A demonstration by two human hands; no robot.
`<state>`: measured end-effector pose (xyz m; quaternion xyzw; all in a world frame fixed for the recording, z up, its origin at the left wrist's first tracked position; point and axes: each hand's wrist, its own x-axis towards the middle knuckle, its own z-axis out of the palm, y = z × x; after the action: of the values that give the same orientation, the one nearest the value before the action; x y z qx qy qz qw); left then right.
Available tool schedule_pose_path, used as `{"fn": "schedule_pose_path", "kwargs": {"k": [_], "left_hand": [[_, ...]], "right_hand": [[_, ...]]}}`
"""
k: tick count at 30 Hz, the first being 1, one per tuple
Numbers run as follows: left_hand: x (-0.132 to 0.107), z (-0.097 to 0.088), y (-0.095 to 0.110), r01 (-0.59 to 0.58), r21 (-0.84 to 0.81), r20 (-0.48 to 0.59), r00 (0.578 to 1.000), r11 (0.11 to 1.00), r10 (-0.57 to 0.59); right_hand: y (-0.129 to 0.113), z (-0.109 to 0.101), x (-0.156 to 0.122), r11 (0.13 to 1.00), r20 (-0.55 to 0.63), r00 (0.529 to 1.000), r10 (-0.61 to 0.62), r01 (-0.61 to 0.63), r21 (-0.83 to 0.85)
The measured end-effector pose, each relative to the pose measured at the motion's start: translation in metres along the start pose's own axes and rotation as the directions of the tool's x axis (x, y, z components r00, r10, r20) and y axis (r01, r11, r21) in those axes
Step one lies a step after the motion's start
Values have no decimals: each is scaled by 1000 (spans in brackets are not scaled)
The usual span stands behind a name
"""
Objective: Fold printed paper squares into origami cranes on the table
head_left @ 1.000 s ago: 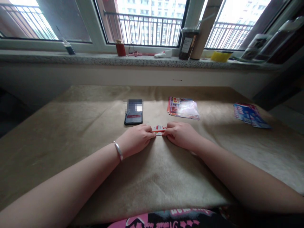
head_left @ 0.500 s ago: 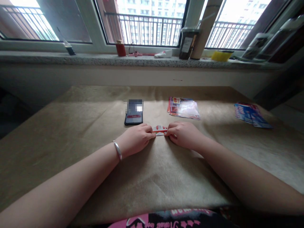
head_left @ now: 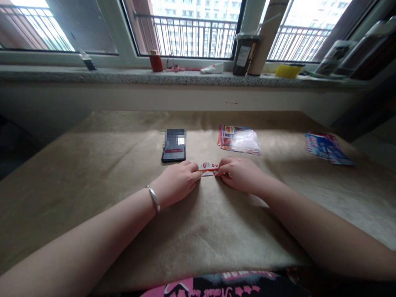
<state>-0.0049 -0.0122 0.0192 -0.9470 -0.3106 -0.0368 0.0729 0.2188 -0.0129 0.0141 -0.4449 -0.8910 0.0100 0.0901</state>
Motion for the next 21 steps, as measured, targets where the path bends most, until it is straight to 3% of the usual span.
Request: {"fn": "schedule_pose_path", "kwargs": {"k": [5, 9, 14, 17, 21], "left_hand": [[-1, 3, -4, -44, -15, -18, 999, 999, 43], [-2, 6, -15, -44, -133, -58, 998, 990, 37], [-2, 9, -21, -44, -239, -70, 997, 970, 29], [0, 8, -11, 16, -210, -80, 996, 977, -33], [0, 5, 1, 27, -89, -57, 998, 996, -32]], "right_hand": [[2, 0, 0, 999, 6, 1000, 24, -24, 35], [6, -1, 1, 993, 52, 997, 50, -55, 102], [-1, -3, 2, 1000, 36, 999, 15, -15, -1], [-8, -3, 1, 996, 31, 999, -40, 42, -78], [-12, -2, 1, 990, 25, 997, -74, 76, -122]]}}
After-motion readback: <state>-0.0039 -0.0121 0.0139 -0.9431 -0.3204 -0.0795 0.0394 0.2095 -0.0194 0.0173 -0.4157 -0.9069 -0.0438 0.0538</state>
